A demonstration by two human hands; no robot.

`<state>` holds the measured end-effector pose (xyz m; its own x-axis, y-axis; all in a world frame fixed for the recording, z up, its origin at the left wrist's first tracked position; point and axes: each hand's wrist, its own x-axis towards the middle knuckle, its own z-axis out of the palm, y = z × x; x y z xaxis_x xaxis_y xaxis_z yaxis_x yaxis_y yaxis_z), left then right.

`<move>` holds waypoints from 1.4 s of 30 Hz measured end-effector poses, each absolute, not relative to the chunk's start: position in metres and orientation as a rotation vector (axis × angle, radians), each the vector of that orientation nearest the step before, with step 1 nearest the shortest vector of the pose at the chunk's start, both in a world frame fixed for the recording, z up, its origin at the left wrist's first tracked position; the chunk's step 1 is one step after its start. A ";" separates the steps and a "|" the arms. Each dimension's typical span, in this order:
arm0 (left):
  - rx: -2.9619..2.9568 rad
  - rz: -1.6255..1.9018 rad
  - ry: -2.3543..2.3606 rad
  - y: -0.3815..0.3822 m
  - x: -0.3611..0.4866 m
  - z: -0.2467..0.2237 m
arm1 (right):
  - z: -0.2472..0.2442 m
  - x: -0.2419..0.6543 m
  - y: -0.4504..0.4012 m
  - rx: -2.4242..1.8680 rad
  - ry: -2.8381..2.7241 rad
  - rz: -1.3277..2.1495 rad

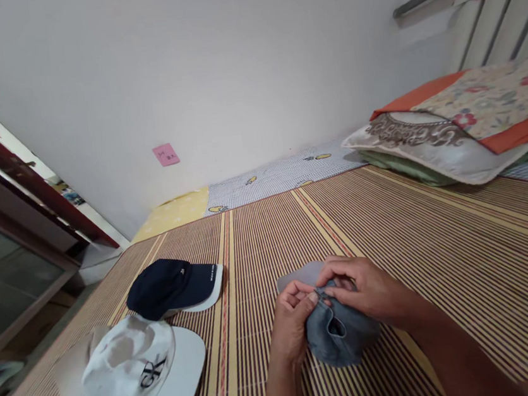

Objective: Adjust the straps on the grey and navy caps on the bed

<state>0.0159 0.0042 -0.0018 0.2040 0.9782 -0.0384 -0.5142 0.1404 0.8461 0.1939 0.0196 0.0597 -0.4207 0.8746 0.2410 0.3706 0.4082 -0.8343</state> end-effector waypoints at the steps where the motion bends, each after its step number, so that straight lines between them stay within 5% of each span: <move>1: 0.816 1.220 0.717 0.004 0.016 -0.002 | 0.060 0.194 0.020 -1.064 -1.978 0.940; 42: 0.857 1.185 0.680 0.003 0.012 0.001 | 0.052 0.200 0.020 -0.938 -1.815 1.262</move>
<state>0.0119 0.0035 0.0007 0.2519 0.9676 -0.0145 -0.5006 0.1431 0.8538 0.1999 0.0204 0.0524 -0.4731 0.8677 0.1524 0.1590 0.2543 -0.9540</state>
